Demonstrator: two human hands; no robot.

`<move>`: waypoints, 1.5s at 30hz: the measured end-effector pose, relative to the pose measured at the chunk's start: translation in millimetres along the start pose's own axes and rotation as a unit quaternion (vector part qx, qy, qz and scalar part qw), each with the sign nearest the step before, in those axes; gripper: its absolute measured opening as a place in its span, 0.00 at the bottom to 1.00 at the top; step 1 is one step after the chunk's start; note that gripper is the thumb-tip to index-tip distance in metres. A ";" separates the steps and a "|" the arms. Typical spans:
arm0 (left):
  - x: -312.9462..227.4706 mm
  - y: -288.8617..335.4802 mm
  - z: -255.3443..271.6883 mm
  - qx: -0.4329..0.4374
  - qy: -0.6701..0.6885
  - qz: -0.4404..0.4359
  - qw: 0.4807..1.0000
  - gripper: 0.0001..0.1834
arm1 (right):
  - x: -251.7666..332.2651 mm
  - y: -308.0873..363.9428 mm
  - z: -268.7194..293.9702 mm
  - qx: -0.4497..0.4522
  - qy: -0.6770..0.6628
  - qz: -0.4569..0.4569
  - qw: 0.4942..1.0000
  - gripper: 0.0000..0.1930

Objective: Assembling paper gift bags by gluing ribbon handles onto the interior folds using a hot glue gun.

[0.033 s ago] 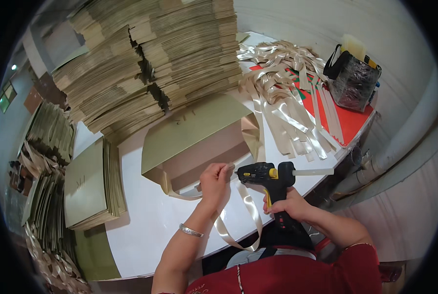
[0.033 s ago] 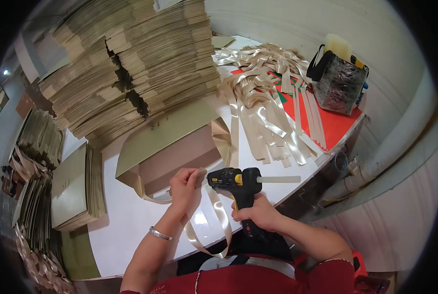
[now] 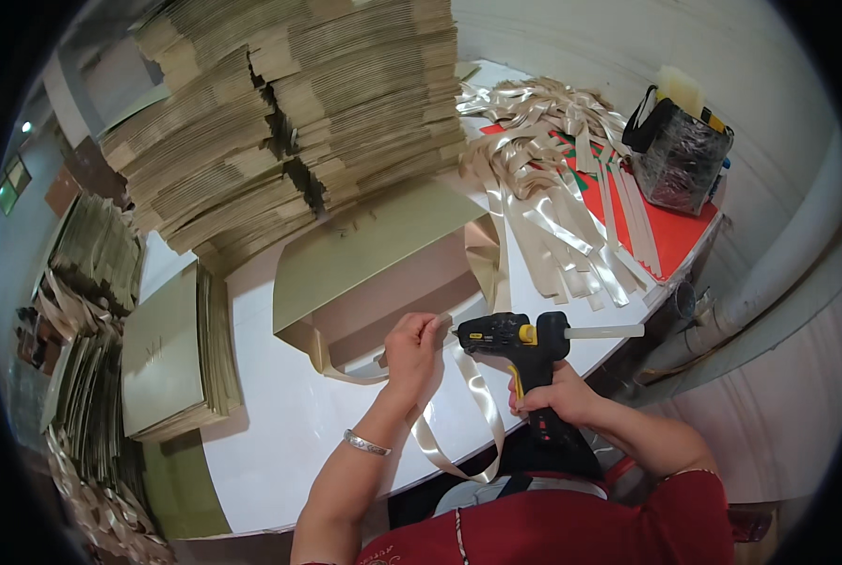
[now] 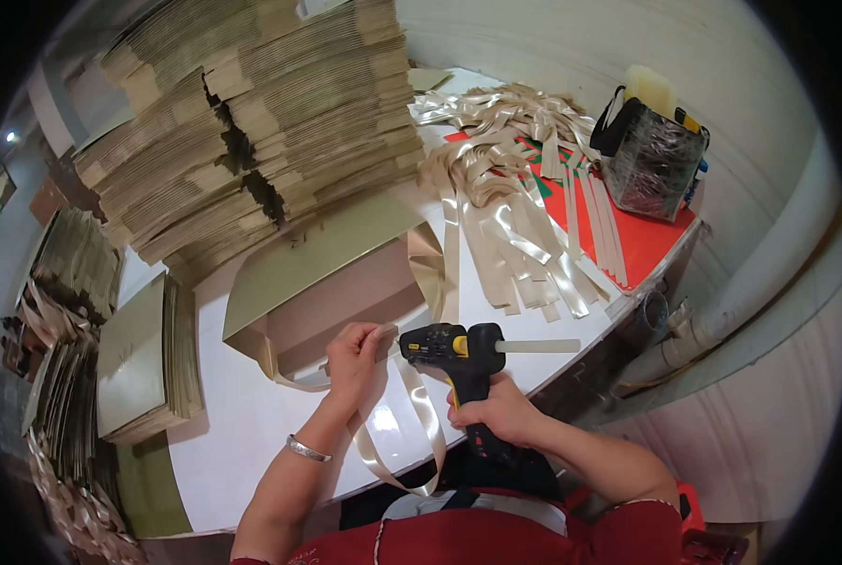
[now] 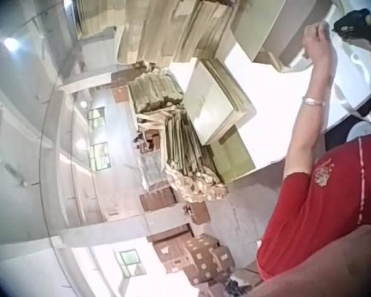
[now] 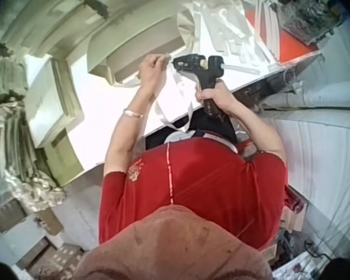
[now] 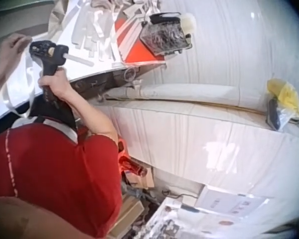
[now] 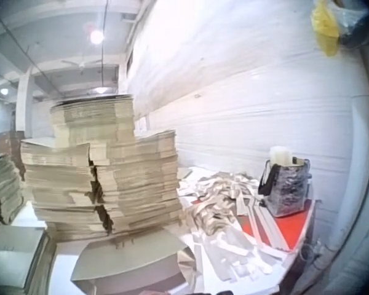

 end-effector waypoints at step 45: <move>-27.9 76.5 105.3 0.013 -0.246 -0.165 0.955 0.05 | 45.7 -27.9 -60.0 0.150 0.005 -0.024 0.988 0.26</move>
Point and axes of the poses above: each hand's wrist, its own y-axis away from the middle knuckle, its own z-axis out of the back of the hand, x = y × z, the point moved 3 cm from there along -y, towards the middle knuckle, and after that the axes turned 10 degrees about y, right-handed, at the moved point
